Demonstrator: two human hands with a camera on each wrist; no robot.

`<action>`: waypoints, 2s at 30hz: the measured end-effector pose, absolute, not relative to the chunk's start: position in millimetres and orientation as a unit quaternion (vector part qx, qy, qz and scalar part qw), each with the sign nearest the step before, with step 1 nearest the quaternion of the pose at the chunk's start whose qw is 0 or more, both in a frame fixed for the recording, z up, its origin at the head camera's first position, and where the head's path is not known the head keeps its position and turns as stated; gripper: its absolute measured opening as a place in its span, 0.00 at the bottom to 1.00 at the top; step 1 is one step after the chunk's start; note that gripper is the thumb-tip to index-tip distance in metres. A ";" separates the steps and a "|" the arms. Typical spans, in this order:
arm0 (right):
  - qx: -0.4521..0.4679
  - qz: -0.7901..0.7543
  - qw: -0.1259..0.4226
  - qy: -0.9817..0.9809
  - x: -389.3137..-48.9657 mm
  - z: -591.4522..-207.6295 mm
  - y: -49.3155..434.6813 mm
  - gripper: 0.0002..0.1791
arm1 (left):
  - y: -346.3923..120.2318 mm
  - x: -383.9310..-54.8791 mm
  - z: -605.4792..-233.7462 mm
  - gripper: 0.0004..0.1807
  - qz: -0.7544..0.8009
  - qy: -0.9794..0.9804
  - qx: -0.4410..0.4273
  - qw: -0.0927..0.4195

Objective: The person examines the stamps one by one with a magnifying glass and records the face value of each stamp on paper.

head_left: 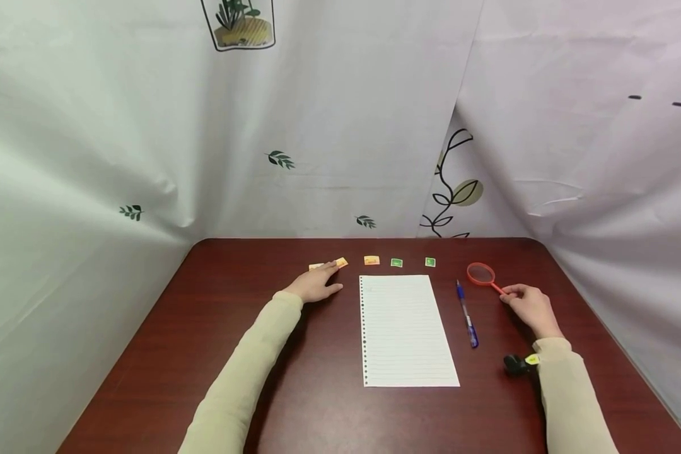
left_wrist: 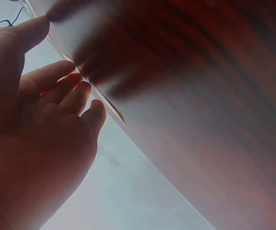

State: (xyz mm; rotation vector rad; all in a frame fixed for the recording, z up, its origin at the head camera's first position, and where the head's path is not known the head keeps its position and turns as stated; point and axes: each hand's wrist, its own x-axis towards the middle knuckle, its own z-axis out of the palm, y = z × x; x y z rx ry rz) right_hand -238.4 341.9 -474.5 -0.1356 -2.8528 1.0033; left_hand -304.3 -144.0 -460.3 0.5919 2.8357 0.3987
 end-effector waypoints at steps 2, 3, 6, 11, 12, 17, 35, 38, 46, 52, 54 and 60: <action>-0.047 0.335 0.055 -0.939 -239.0 -474.6 341.9 0.16 | -143.6 -304.5 -458.6 0.35 0.133 0.965 0.200 0.108; -0.048 0.336 0.054 -0.939 -239.2 -474.5 341.9 0.17 | -143.5 -304.8 -458.2 0.35 0.130 0.965 0.200 0.107; -0.050 0.338 0.052 -0.939 -240.2 -474.4 341.7 0.17 | -143.8 -305.5 -458.1 0.35 0.127 0.966 0.200 0.108; -0.053 0.341 0.048 -0.937 -240.7 -474.5 341.5 0.17 | -144.7 -306.2 -459.9 0.35 0.133 0.964 0.201 0.109; -0.055 0.342 0.048 -0.937 -240.4 -474.5 341.5 0.17 | -144.8 -306.1 -460.4 0.35 0.134 0.964 0.200 0.108; -0.059 0.344 0.046 -0.936 -238.7 -474.8 342.6 0.18 | -144.4 -305.7 -463.5 0.35 0.137 0.965 0.197 0.109; -0.035 0.333 0.052 -0.941 -233.6 -471.2 346.1 0.20 | -142.2 -305.7 -462.6 0.34 0.137 0.964 0.204 0.102; -0.031 0.331 0.062 -0.941 -233.1 -471.0 344.8 0.21 | -141.6 -305.5 -463.2 0.34 0.136 0.964 0.206 0.098; -0.032 0.331 0.110 -0.937 -233.7 -470.5 338.9 0.19 | -135.2 -294.1 -465.4 0.33 0.137 0.960 0.228 0.088; -0.031 0.336 0.125 -0.933 -232.8 -462.0 333.3 0.19 | -125.9 -280.8 -465.1 0.34 0.132 0.951 0.271 0.075; -0.024 0.337 0.127 -0.933 -232.7 -458.9 331.2 0.18 | -123.4 -277.3 -464.1 0.35 0.131 0.949 0.276 0.073; 0.019 0.324 0.140 -0.935 -233.0 -454.8 324.2 0.15 | -118.8 -267.5 -461.2 0.36 0.129 0.947 0.286 0.062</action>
